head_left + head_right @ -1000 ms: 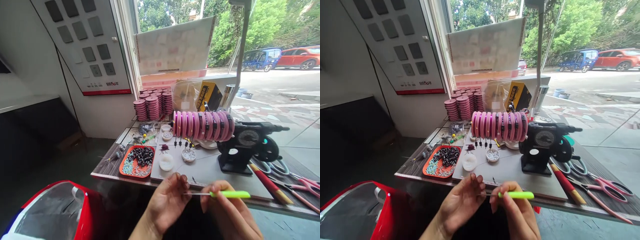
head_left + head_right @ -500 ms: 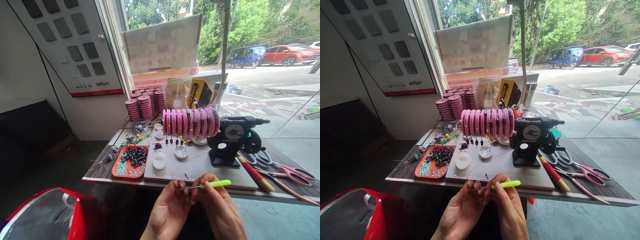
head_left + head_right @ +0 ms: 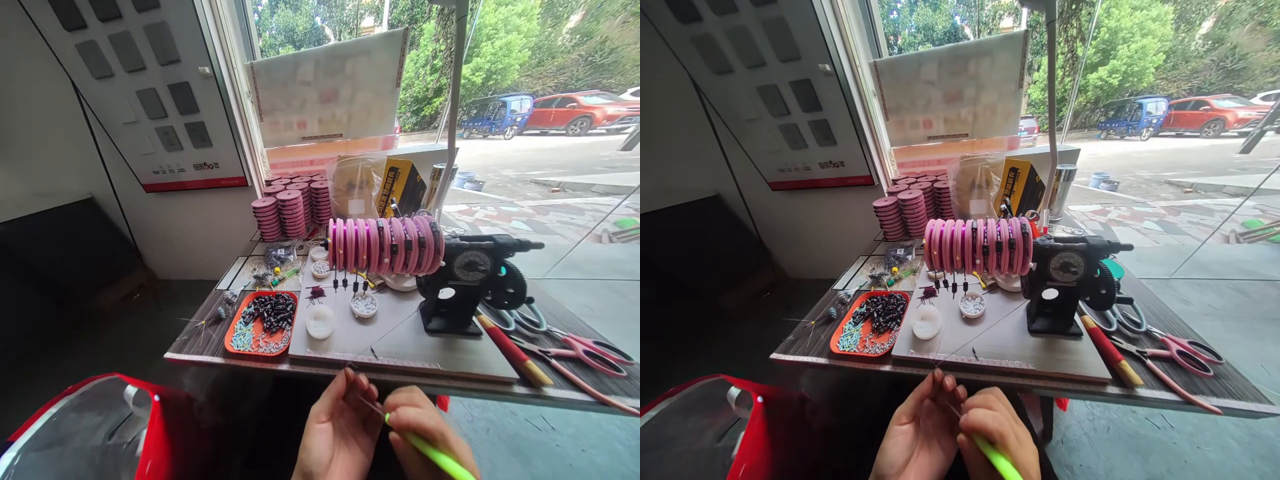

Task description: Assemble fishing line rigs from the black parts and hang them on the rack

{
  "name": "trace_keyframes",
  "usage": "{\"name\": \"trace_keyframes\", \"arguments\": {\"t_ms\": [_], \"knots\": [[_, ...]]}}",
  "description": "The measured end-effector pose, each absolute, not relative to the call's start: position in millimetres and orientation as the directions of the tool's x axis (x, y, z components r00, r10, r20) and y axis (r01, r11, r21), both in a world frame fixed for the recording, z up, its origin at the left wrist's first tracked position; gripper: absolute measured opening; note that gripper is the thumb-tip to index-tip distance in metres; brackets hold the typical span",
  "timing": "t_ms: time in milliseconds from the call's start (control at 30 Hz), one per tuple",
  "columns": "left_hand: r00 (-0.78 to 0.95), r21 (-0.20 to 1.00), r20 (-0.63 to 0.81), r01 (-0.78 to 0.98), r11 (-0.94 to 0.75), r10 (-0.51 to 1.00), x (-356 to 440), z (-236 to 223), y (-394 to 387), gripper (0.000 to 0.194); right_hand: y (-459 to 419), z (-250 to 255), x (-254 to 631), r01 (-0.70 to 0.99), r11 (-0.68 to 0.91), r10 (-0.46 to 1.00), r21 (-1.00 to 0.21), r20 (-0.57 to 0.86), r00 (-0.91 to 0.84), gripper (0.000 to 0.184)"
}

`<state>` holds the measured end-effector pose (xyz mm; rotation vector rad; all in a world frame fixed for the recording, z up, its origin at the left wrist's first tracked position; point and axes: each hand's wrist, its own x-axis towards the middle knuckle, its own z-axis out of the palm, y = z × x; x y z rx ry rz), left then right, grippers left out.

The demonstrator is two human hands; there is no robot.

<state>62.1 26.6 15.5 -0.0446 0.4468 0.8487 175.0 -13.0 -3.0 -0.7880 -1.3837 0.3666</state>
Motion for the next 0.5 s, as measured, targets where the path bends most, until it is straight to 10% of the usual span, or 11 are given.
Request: {"name": "trace_keyframes", "arguments": {"t_ms": [233,500], "knots": [[0.666,0.042,-0.439,-0.656,0.754,0.603,59.5,17.6,15.9,0.014,-12.9,-19.2,164.1,0.526,0.636,0.6,-0.564,0.79,0.122,0.019],[0.408,0.547,-0.258,-0.685,0.481,0.875,47.7,18.4,14.4,0.018,-3.3,13.0,203.5,0.758,0.606,0.504,-0.242,0.854,-0.131,0.032]]}}
